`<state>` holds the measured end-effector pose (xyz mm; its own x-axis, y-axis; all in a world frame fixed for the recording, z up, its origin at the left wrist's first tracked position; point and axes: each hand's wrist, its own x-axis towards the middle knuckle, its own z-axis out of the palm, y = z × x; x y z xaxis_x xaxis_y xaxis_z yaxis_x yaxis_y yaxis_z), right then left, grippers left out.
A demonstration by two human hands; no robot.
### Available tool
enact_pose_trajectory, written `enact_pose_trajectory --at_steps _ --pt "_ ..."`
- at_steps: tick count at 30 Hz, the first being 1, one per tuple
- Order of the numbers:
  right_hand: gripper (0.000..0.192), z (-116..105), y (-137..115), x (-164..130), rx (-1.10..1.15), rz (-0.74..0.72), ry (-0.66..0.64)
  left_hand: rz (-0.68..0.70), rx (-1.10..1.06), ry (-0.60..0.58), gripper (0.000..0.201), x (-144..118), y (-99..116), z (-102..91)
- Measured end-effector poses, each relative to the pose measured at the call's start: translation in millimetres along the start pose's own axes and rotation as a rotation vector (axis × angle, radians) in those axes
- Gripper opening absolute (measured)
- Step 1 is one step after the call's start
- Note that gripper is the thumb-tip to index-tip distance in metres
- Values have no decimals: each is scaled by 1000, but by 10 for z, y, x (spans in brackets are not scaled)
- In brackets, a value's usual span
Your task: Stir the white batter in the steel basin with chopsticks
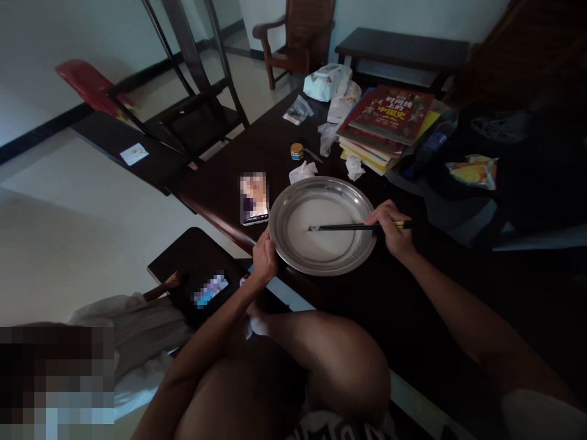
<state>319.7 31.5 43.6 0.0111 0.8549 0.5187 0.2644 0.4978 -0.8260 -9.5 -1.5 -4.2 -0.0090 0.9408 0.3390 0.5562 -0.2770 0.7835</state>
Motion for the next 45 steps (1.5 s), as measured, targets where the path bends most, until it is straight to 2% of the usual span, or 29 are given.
enact_pose_trajectory --at_steps 4,8,12,16,21,25,29,33,38,42,45 --pt "49 -2 5 -1 51 -6 74 8 -4 -1 91 1 -4 -1" --pt "45 3 -5 1 38 -18 -16 3 -15 4 89 2 -14 0" --pt "49 2 -17 6 47 -12 74 9 -16 -3 90 3 -5 -1" --pt "46 1 -20 4 34 -4 -12 -6 -12 -2 90 6 5 -3" --pt "48 9 -22 0 68 12 72 -11 -10 -4 90 3 1 -3" --pt "47 24 -28 -3 18 39 6 -7 -11 3 90 -2 15 -4" --pt "47 22 -11 1 49 33 97 -15 -17 -11 90 -2 33 -7" --pt "45 13 -3 3 43 14 11 -21 -18 3 92 -1 23 -1" --pt "48 12 2 -1 57 17 73 -34 -28 -7 93 2 29 -1" --pt "46 13 7 -6 16 19 9 -34 -26 2 93 3 41 -1" --pt "49 14 5 -3 24 23 86 -26 -23 -2 93 2 34 1"
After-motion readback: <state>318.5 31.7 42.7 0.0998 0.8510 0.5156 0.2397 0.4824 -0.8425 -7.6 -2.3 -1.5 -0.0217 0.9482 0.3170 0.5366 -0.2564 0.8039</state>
